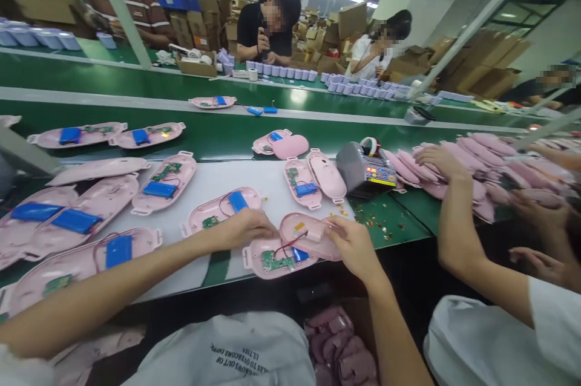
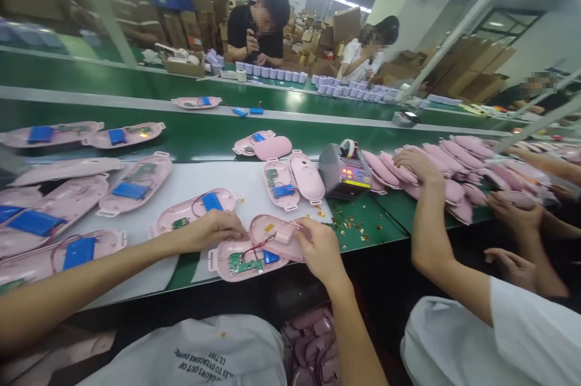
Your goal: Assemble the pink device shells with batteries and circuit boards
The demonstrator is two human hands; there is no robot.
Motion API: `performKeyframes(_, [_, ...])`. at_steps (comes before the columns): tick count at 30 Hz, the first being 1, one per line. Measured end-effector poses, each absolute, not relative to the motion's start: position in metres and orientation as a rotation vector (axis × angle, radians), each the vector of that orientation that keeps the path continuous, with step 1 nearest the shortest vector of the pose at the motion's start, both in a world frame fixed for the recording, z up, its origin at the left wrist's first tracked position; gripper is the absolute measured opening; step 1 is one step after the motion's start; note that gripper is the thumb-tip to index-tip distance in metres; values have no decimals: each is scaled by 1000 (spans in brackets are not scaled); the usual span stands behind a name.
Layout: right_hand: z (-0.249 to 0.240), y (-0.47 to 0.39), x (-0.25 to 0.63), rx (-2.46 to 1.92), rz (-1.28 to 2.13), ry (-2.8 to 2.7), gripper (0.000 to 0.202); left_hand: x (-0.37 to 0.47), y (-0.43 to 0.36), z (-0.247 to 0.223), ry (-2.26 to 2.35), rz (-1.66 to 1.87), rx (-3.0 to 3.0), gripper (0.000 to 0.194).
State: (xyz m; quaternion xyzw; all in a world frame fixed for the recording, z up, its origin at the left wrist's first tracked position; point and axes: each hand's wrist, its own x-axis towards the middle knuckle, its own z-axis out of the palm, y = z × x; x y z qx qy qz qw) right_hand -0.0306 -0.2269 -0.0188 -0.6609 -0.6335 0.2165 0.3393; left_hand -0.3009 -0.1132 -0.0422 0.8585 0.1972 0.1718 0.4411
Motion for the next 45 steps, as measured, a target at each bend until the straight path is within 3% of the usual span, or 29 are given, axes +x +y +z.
performKeyframes(4, [-25,-214,-37,-1808,416,-1702,35,-314,-129,-50,823,723,1786,30])
performKeyframes(9, [-13,-188,-60,-1763,279,-1858,36,-299,-141,-64,944,1214,2108,19])
performKeyframes(13, [-1,-178,-69,-1662,238,-1888,36,-282,-135,-70,916,1390,2033,7])
performKeyframes(15, [2,-173,-69,-1665,275,-1885,36,-279,-131,-70,941,1394,1785,11])
performKeyframes(18, [1,-164,-71,-1730,362,-1866,40,-280,-127,-66,1008,1277,1399,42])
performKeyframes(20, [-2,-158,-77,-1741,375,-1933,46,-282,-127,-63,1010,1222,1304,52])
performKeyframes(23, [-10,-147,-93,-1706,261,-2062,48,-284,-127,-60,1002,1195,1340,41])
performKeyframes(25, [-15,-139,-103,-1707,215,-2110,36,-284,-128,-60,978,1170,1333,36])
performKeyframes(31, [-15,-129,-115,-1558,466,-2084,18,-286,-124,-61,964,976,1436,32])
performKeyframes(34, [-22,-141,-88,-1479,515,-1755,24,-290,-120,-56,1032,881,1650,32])
performKeyframes(39, [-49,-170,18,-1516,399,-388,38,-294,-121,-46,1074,782,1773,38])
performKeyframes(45, [-62,-153,83,-1443,636,-256,38,-289,-119,-46,1120,775,1741,48])
